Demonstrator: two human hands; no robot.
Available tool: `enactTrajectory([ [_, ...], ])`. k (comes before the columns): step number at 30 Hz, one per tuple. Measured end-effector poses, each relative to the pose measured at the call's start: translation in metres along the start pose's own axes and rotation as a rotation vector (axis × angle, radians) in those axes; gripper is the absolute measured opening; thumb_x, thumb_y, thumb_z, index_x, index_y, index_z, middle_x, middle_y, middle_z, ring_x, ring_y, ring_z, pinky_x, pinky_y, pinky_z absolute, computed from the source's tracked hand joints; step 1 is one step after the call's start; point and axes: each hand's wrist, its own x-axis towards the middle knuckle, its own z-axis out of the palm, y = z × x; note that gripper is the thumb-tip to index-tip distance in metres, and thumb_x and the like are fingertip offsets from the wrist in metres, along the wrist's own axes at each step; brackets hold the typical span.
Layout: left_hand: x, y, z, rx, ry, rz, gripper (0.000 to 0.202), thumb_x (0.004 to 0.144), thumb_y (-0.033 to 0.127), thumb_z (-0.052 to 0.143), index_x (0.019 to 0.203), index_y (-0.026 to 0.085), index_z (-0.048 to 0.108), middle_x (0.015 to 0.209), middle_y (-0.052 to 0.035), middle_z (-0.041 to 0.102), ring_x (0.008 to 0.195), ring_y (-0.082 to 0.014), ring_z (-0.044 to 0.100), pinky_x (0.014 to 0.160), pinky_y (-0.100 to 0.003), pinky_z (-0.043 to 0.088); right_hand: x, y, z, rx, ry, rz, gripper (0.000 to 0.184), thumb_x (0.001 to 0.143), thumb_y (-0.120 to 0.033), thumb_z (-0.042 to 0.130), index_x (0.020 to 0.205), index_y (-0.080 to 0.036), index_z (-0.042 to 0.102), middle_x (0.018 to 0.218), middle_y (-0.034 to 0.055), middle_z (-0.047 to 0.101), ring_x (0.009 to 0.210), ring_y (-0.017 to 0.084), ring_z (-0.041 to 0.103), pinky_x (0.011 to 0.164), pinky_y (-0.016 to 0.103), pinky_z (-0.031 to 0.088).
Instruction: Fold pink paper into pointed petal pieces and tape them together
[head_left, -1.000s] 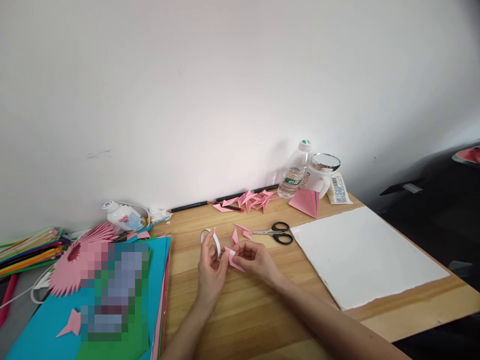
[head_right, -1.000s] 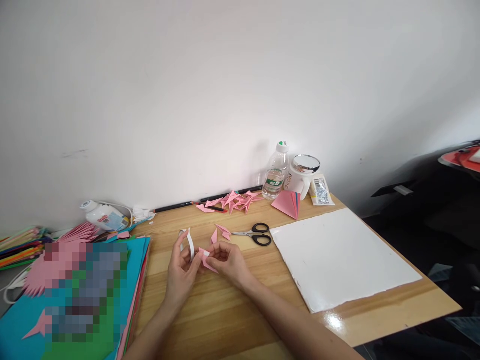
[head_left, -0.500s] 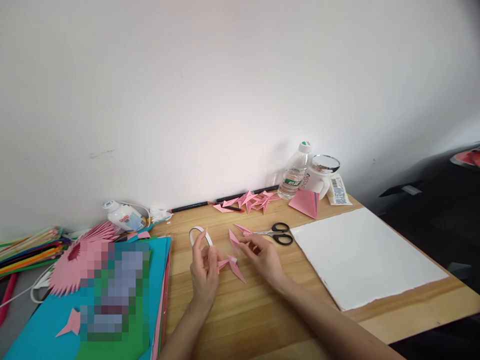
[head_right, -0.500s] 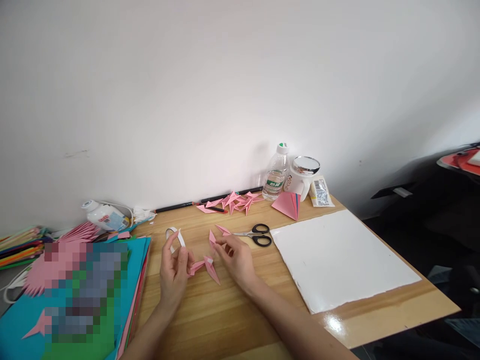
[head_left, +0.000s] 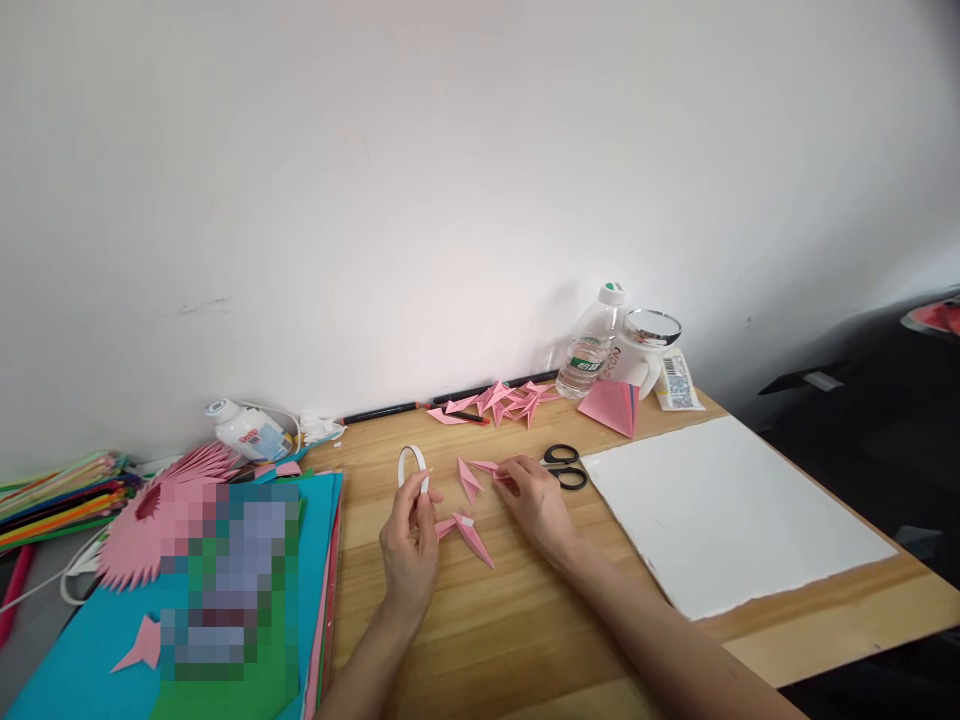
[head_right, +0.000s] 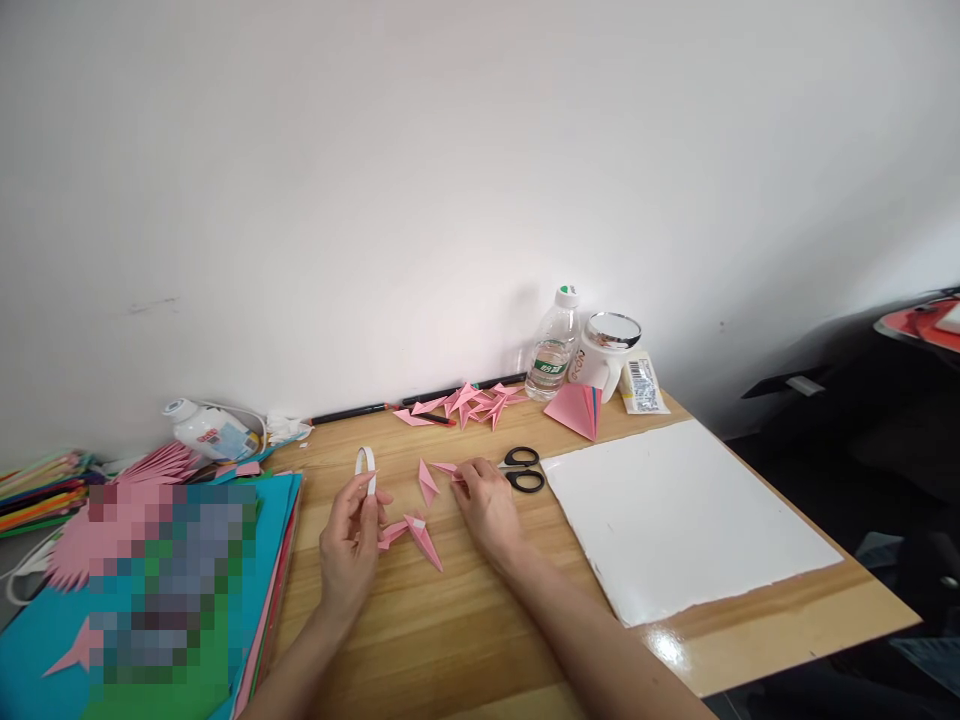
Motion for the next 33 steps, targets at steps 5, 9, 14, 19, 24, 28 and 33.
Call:
enactTrajectory([
  [5, -0.003, 0.000, 0.002, -0.005, 0.020, 0.052, 0.027, 0.086, 0.027, 0.044, 0.111, 0.019, 0.043, 0.075, -0.0018, 0.057, 0.059, -0.0104, 0.056, 0.049, -0.019, 0.048, 0.005, -0.006, -0.005, 0.248, 0.048, 0.218, 0.013, 0.079, -0.022, 0.051, 0.083, -0.016, 0.062, 0.077, 0.0080, 0.065, 0.067, 0.019, 0.059, 0.063, 0.030, 0.045],
  [9, -0.004, 0.000, 0.003, 0.026, 0.001, 0.065, 0.027, 0.087, 0.027, 0.042, 0.113, 0.018, 0.042, 0.075, -0.0020, 0.059, 0.060, -0.0109, 0.058, 0.049, -0.020, 0.050, 0.011, -0.010, -0.007, 0.849, -0.026, 0.515, 0.030, 0.073, -0.043, 0.061, 0.081, -0.014, 0.061, 0.072, 0.0065, 0.066, 0.059, 0.017, 0.060, 0.057, 0.029, 0.048],
  [14, -0.005, -0.003, 0.003, 0.052, -0.010, 0.086, 0.025, 0.086, 0.029, 0.043, 0.107, 0.017, 0.049, 0.086, -0.0062, 0.062, 0.071, -0.0146, 0.064, 0.050, -0.022, 0.053, 0.013, -0.020, -0.013, 1.311, -0.109, 0.665, 0.031, 0.059, -0.038, 0.076, 0.074, -0.015, 0.063, 0.069, 0.0015, 0.064, 0.061, 0.013, 0.059, 0.063, 0.025, 0.050],
  [19, -0.005, -0.002, 0.004, 0.114, 0.008, 0.161, 0.022, 0.086, 0.026, 0.043, 0.104, 0.017, 0.054, 0.086, -0.0062, 0.065, 0.071, -0.0142, 0.065, 0.056, -0.024, 0.055, 0.012, -0.027, -0.017, 1.522, -0.250, 0.697, 0.022, 0.060, -0.029, 0.078, 0.062, -0.013, 0.063, 0.067, 0.0018, 0.064, 0.062, 0.009, 0.058, 0.060, 0.018, 0.048],
  [24, -0.002, -0.001, 0.003, 0.180, 0.016, 0.254, 0.018, 0.085, 0.021, 0.046, 0.100, 0.017, 0.057, 0.088, -0.0061, 0.065, 0.074, -0.0141, 0.065, 0.062, -0.023, 0.054, 0.012, -0.026, -0.019, 1.564, -0.333, 0.688, 0.021, 0.059, -0.024, 0.078, 0.058, -0.013, 0.061, 0.060, -0.0010, 0.061, 0.052, 0.005, 0.053, 0.048, 0.012, 0.043],
  [28, 0.001, 0.001, 0.002, 0.203, -0.001, 0.356, 0.015, 0.085, 0.019, 0.046, 0.092, 0.017, 0.060, 0.085, -0.0059, 0.063, 0.078, -0.0148, 0.061, 0.067, -0.025, 0.052, 0.010, -0.025, -0.019, 1.574, -0.417, 0.687, 0.023, 0.061, -0.029, 0.077, 0.060, -0.013, 0.060, 0.065, 0.0016, 0.063, 0.061, 0.010, 0.061, 0.058, 0.018, 0.049],
  [33, 0.001, 0.007, 0.001, 0.171, -0.015, 0.283, 0.016, 0.085, 0.021, 0.046, 0.087, 0.019, 0.062, 0.083, -0.0054, 0.058, 0.079, -0.0150, 0.057, 0.058, -0.022, 0.051, 0.009, -0.025, -0.018, 1.533, -0.356, 0.662, 0.023, 0.055, -0.027, 0.081, 0.063, -0.016, 0.063, 0.070, -0.0006, 0.064, 0.062, 0.009, 0.059, 0.063, 0.020, 0.049],
])
